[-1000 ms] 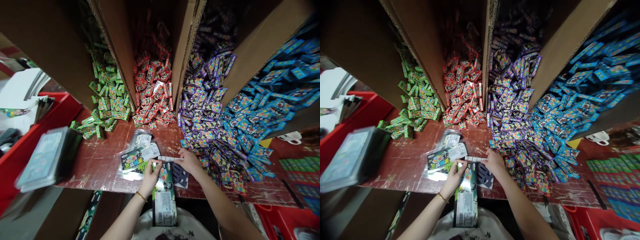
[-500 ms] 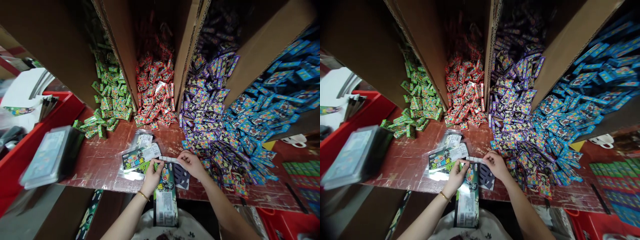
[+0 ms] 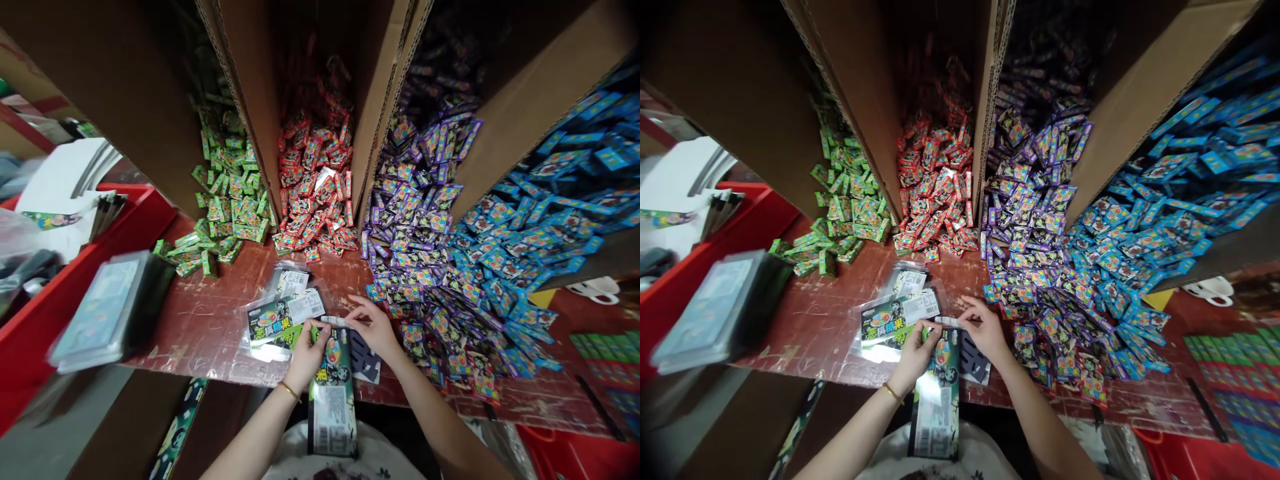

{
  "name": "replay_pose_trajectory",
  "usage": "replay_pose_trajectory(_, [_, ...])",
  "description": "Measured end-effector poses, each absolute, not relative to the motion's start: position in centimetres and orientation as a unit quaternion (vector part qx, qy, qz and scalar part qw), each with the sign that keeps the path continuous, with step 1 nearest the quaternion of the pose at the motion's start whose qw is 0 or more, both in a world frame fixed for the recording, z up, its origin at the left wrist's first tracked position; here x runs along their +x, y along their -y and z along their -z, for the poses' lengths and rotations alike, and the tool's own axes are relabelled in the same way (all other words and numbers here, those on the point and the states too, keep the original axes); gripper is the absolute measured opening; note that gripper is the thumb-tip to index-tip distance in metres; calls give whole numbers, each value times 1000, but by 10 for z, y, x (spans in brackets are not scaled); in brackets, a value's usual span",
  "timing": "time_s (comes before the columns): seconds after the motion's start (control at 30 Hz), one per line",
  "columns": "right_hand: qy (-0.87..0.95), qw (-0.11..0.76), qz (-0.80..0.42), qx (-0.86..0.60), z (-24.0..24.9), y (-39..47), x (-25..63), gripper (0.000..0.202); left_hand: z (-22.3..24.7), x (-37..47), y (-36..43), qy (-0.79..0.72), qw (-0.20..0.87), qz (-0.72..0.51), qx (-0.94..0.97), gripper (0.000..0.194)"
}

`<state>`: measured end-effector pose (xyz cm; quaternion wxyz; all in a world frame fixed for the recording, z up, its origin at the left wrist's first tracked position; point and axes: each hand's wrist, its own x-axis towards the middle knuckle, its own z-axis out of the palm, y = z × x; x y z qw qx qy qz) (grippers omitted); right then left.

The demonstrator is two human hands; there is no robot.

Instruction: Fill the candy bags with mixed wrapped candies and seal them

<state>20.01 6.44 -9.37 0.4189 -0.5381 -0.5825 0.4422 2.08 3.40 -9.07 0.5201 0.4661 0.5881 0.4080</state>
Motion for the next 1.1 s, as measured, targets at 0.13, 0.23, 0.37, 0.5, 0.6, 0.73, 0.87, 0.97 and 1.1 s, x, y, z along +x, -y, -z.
replay_pose_trajectory(0.13, [527, 479, -470, -521, 74, -56, 204, 41, 85, 19, -32, -583, 523, -415, 464, 32])
replay_pose_trajectory(0.23, [497, 486, -537, -477, 52, -58, 195, 53, 73, 19, -28, -571, 522, -426, 469, 34])
replay_pose_trajectory(0.37, [535, 422, -590, -432, 31, -64, 181, 50, 57, 20, -25, -543, 524, -443, 484, 34])
replay_pose_trajectory(0.5, [571, 390, -582, -427, 30, -65, 175, 47, 52, 20, -23, -529, 527, -448, 492, 33])
replay_pose_trajectory(0.6, [543, 399, -597, -436, 35, -64, 172, 52, 51, 21, -22, -534, 509, -445, 508, 32])
replay_pose_trajectory(0.73, [346, 384, -737, -435, 39, -64, 168, 48, 46, 25, -22, -544, 500, -438, 512, 27])
replay_pose_trajectory(0.87, [274, 396, -753, -448, 38, -53, 173, 38, 38, 20, -31, -572, 506, -477, 436, 33])
replay_pose_trajectory(0.97, [389, 395, -710, -435, 32, -31, 187, 62, 29, 7, -41, -557, 497, -571, 342, 40])
replay_pose_trajectory(1.1, [548, 377, -574, -478, 6, -1, 211, 75, 2, -9, -43, -532, 413, -607, 423, 56])
